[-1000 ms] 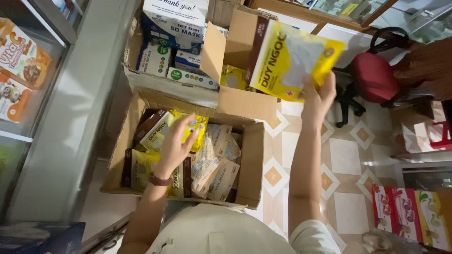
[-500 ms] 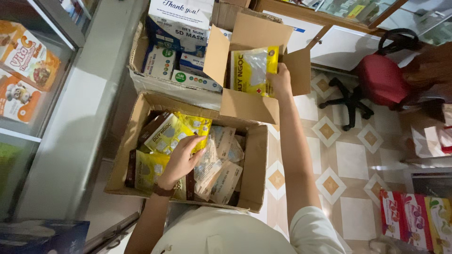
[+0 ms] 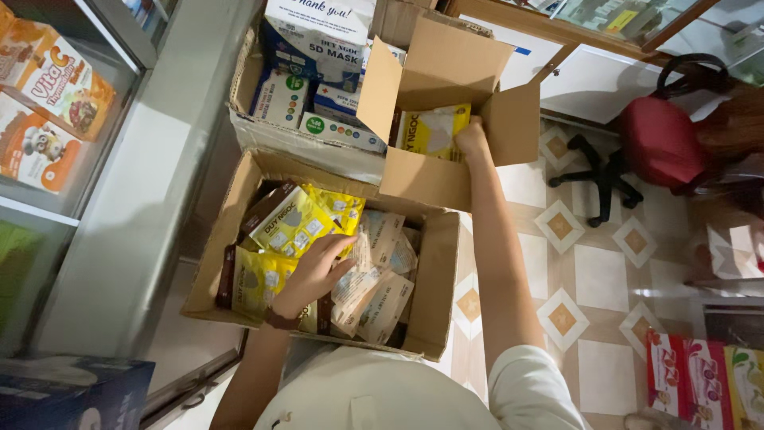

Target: The person repeatedly picks up packages of face masks from a large cardboard box and places them into a smaller cardboard box. The person handles both yellow and white mask packages, moving them one by one between the two boxes.

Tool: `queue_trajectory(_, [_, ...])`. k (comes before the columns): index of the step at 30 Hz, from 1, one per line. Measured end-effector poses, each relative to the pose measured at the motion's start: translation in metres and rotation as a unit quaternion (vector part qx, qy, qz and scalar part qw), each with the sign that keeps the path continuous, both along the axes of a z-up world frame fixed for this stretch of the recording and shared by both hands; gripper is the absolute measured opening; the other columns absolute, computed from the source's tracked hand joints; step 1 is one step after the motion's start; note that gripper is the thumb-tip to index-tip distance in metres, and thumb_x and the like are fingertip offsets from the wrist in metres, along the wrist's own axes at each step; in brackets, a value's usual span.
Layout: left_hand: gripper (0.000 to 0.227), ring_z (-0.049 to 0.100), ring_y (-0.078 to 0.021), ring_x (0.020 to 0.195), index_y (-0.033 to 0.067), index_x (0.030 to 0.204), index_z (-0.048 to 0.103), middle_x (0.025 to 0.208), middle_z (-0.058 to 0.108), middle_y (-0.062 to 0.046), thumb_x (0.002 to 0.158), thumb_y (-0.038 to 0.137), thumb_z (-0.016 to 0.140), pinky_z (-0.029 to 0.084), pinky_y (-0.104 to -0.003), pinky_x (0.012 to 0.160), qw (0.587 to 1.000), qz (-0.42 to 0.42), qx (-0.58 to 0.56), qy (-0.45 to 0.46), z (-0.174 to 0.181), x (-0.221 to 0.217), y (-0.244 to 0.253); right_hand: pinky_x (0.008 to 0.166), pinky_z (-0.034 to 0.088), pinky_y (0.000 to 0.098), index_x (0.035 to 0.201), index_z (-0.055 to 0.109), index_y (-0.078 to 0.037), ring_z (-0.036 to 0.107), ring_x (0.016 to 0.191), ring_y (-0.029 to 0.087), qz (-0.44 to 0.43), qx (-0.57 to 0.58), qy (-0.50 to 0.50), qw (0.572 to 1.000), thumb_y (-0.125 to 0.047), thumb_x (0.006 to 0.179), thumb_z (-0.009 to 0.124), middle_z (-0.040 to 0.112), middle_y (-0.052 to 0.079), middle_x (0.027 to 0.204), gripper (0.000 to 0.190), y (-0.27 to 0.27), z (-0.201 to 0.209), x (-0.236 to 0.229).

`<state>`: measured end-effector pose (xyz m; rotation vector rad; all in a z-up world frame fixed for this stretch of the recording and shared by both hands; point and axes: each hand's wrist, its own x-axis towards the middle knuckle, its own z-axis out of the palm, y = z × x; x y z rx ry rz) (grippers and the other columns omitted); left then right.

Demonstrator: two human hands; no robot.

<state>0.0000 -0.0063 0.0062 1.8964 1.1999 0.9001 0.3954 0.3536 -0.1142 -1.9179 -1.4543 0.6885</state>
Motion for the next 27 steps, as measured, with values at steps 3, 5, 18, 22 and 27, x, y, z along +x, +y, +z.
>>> queue_trajectory(3, [0.047, 0.058, -0.0343, 0.121, 0.0089, 0.138, 0.058, 0.130, 0.063, -0.015, 0.099, 0.034, 0.062, 0.049, -0.042, 0.100, 1.000, -0.003, 0.010, 0.005, -0.005, 0.001, 0.001, 0.094, 0.050, 0.0478, 0.140, 0.045, 0.002, 0.063, 0.109, 0.046, -0.006, 0.012, -0.117, 0.993, -0.008, 0.083, 0.068, 0.067, 0.032, 0.113, 0.062, 0.003, -0.001, -0.001])
queue_trajectory(5, [0.047, 0.057, -0.0357, 0.122, 0.0078, 0.139, 0.058, 0.130, 0.063, -0.016, 0.100, 0.034, 0.063, 0.045, -0.045, 0.104, 0.998, -0.006, 0.052, 0.024, -0.008, 0.002, 0.002, 0.095, 0.051, 0.0487, 0.136, 0.049, 0.002, 0.062, 0.111, 0.048, 0.017, 0.006, -0.190, 0.982, -0.009, 0.083, 0.065, 0.067, 0.034, 0.115, 0.057, 0.002, 0.000, -0.001])
queue_trajectory(18, [0.044, 0.060, -0.0351, 0.117, 0.0077, 0.132, 0.063, 0.130, 0.062, -0.019, 0.095, 0.031, 0.068, 0.055, -0.043, 0.095, 0.998, 0.034, 0.026, 0.048, -0.061, -0.016, 0.007, 0.095, 0.054, 0.0417, 0.114, 0.079, -0.021, 0.070, 0.107, 0.031, 0.338, -0.134, -0.274, 0.891, -0.030, 0.084, 0.070, 0.075, 0.009, 0.115, 0.032, -0.009, 0.018, -0.018])
queue_trajectory(22, [0.041, 0.069, -0.0300, 0.108, 0.0089, 0.132, 0.064, 0.121, 0.071, -0.015, 0.101, 0.036, 0.065, 0.056, -0.043, 0.095, 0.991, 0.058, 0.055, 0.106, -0.102, -0.044, 0.027, 0.091, 0.053, 0.0428, 0.117, 0.077, -0.018, 0.068, 0.104, 0.034, 0.353, -0.093, -0.282, 0.887, -0.027, 0.086, 0.073, 0.072, 0.012, 0.115, 0.033, -0.016, 0.048, -0.025])
queue_trajectory(27, [0.061, 0.075, -0.0323, 0.091, 0.0140, 0.156, 0.044, 0.110, 0.073, -0.019, 0.104, 0.045, 0.052, 0.061, -0.046, 0.087, 0.911, 0.121, -0.286, 0.271, -0.098, -0.071, 0.051, 0.086, 0.056, 0.0346, 0.121, 0.075, -0.007, 0.073, 0.097, 0.027, 0.234, 0.218, -0.138, 0.937, -0.010, 0.097, 0.065, 0.075, 0.017, 0.113, 0.025, -0.086, 0.139, -0.067])
